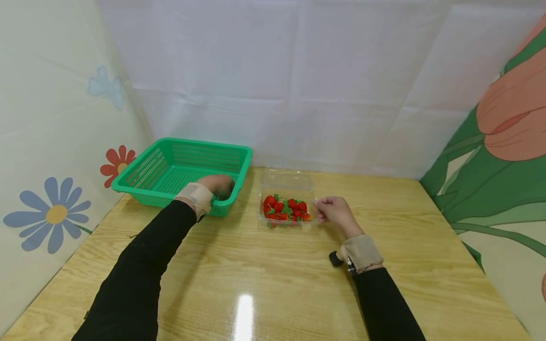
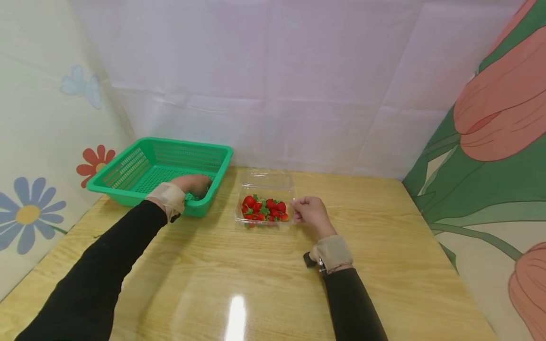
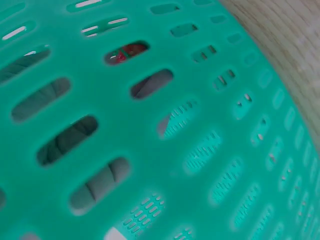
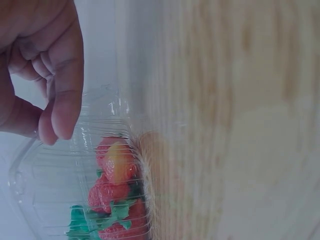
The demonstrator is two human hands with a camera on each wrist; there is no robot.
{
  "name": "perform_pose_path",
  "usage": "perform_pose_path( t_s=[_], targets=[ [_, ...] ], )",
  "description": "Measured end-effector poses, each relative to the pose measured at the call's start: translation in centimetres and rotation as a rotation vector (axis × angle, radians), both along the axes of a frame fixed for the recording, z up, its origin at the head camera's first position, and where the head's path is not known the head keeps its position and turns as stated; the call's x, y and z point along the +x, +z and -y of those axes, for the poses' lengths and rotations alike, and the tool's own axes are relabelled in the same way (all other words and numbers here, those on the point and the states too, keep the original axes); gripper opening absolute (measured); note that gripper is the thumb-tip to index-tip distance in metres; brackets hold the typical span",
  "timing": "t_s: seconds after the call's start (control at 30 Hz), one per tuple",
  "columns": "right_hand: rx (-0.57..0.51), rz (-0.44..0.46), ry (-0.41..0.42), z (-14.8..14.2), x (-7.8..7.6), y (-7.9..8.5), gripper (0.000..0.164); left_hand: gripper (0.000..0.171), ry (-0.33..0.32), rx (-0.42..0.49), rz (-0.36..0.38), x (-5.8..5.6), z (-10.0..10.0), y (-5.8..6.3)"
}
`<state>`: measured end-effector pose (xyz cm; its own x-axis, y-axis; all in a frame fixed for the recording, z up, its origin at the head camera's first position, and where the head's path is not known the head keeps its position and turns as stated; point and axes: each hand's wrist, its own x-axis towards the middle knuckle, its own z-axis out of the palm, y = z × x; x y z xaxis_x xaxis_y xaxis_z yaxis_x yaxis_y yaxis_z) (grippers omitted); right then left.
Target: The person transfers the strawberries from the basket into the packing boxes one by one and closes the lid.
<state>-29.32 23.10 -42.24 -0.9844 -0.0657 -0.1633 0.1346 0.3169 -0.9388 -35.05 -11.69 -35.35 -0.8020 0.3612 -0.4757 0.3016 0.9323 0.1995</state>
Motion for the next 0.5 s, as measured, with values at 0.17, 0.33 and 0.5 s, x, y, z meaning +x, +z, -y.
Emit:
perform_pose_path(
  t_s=[0.17, 0.33, 0.5],
  targets=[
    [0.005, -0.006, -0.002, -0.05, -0.03, 0.01, 0.031, 0.022, -0.002, -0.016, -0.019, 0.09, -0.11, 0.03],
    [0.006, -0.015, 0.0, -0.09, -0.04, -0.01, 0.03, 0.02, -0.034, -0.052, -0.035, -0.2, -0.26, -0.08],
    [0.003, -0.014, 0.009, -0.04, -0.01, -0.02, 0.032, 0.029, -0.042, -0.047, -0.034, -0.37, -0.28, -0.25]
  ],
)
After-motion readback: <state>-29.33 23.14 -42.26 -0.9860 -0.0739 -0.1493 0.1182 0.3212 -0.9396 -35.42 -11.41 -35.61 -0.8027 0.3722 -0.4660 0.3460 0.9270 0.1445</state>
